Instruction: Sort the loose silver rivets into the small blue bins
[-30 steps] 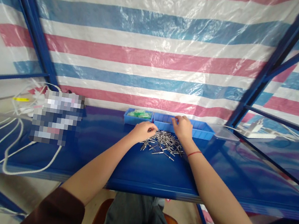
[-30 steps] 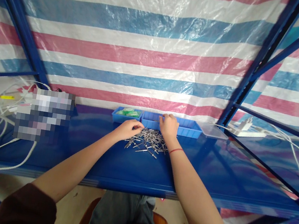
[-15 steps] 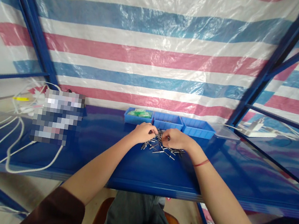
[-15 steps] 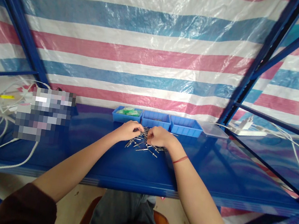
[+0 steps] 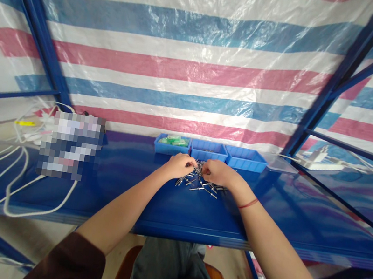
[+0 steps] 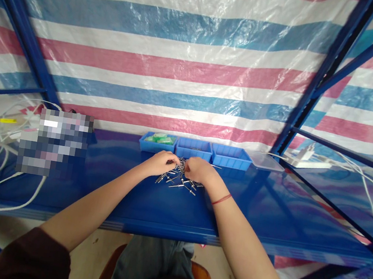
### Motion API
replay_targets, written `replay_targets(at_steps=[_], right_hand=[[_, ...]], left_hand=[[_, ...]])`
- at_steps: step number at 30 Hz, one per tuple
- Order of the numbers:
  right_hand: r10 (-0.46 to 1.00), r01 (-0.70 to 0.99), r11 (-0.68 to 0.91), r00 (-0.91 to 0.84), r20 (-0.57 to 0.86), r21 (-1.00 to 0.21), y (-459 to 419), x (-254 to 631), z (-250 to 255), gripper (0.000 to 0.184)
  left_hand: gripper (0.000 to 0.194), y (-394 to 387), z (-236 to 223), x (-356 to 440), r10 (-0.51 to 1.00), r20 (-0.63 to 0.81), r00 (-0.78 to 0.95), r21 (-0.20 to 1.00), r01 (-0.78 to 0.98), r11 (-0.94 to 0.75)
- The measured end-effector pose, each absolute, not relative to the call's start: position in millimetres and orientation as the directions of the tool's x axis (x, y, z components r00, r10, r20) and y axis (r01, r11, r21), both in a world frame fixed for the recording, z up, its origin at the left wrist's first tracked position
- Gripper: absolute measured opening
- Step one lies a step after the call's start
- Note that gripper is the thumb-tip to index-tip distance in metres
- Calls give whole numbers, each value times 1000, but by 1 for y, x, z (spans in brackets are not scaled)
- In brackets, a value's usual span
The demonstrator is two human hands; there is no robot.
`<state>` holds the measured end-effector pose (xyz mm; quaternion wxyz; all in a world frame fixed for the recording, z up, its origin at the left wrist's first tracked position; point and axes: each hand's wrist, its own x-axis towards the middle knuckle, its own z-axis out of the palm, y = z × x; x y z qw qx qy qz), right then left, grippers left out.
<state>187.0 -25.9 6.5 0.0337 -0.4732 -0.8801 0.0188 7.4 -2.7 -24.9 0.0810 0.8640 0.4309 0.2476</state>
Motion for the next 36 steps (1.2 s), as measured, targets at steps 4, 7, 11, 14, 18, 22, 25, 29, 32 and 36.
replay_targets(at_steps=[4,7,11,14,18,22,25,29,32,36], right_hand=[[765,761,643,-631,126,-88,-25,189,5,12],[749,735,660,-629,211,-153,-25,192,7,11],[730,676,682,-604,320,-280,-27,192,11,11],[713,626,699,-578,397,-345,-27,190,12,13],[711,588,701,-533,459,-403,-23,190,9,13],[757,544,648,-385,528,-533,-17,188,3,12],[804,538,578,-244,542,-614,-17,185,3,13],[824,532,552,-229,518,-642,-23,180,7,17],[791,571,586,-251,557,-575,-27,178,9,16],[692,583,685,-335,639,-437,-32,177,12,14]], left_hand=[[23,-5,-24,9,770,363,525,343,693,-634],[21,-9,-22,11,760,369,535,339,684,-646],[19,-12,-20,12,778,360,515,346,701,-624],[19,-12,-19,12,782,381,494,339,712,-615],[20,-9,-20,12,748,428,507,371,656,-657],[20,-7,-20,14,750,458,477,520,541,-661],[20,-9,-19,17,790,472,392,648,454,-612],[20,-10,-19,19,810,483,334,701,407,-586],[23,-10,-20,20,811,483,331,702,407,-584],[25,-10,-20,21,815,491,310,693,429,-580]])
